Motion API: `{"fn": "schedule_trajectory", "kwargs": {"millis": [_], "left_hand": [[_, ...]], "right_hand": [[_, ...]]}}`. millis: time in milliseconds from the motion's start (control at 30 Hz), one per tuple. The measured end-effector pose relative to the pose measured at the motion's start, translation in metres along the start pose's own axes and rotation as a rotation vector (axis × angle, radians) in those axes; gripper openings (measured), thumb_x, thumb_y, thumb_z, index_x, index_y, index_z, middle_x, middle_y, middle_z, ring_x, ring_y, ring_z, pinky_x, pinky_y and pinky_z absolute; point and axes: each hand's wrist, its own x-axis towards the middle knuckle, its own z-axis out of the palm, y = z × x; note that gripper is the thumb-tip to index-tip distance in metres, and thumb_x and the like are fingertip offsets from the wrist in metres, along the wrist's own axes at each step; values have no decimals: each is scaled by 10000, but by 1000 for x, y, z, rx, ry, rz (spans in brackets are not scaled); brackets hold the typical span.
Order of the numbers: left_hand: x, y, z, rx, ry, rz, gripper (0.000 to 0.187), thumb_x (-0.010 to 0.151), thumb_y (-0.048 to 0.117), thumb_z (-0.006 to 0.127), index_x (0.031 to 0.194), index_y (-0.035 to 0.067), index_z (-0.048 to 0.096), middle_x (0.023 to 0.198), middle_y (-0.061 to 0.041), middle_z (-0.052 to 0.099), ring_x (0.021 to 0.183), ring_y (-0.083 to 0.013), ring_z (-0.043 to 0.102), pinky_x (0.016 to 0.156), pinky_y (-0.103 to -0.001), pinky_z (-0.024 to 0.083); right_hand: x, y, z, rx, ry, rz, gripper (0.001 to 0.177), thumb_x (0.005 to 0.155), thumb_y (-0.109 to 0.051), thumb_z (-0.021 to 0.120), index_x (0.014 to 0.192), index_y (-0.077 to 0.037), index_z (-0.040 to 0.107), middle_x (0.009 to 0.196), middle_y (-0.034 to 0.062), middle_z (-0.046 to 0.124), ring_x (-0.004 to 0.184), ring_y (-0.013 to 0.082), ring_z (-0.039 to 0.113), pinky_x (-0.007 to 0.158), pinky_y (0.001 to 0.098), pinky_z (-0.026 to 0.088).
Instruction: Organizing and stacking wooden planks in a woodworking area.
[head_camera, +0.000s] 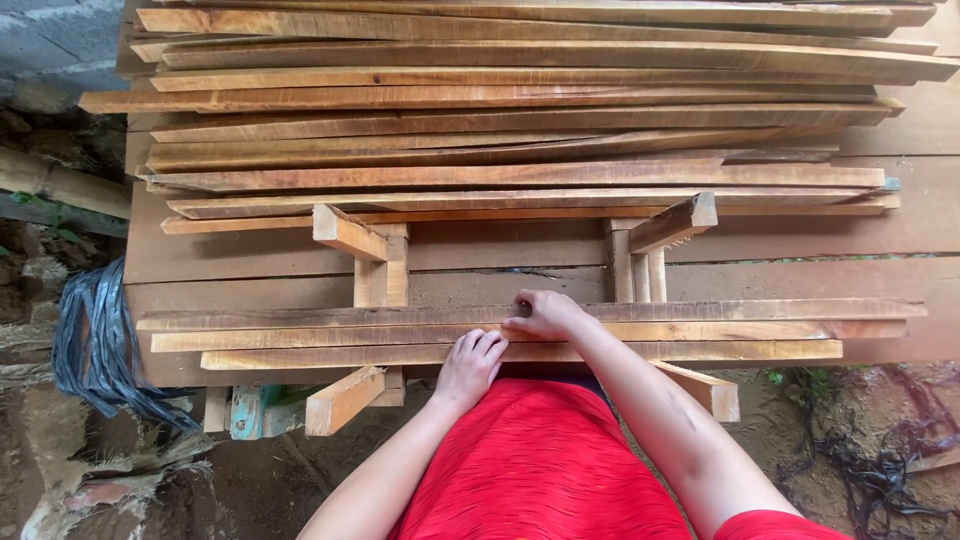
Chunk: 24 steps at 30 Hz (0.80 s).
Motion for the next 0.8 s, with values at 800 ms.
{"fn": "schedule_trajectory", "kwargs": {"millis": [800], "left_hand": [[2,-5,-3,-39,-2,15,339,867,170,737,1194,99,683,1232,-57,596,1188,-262,549,1032,-418,440]], "right_hand": [[12,-20,-7,-227,-249,130,975,759,-866,580,1322,-72,622,1264,214,690,1206,355,655,1032,454,513]]}}
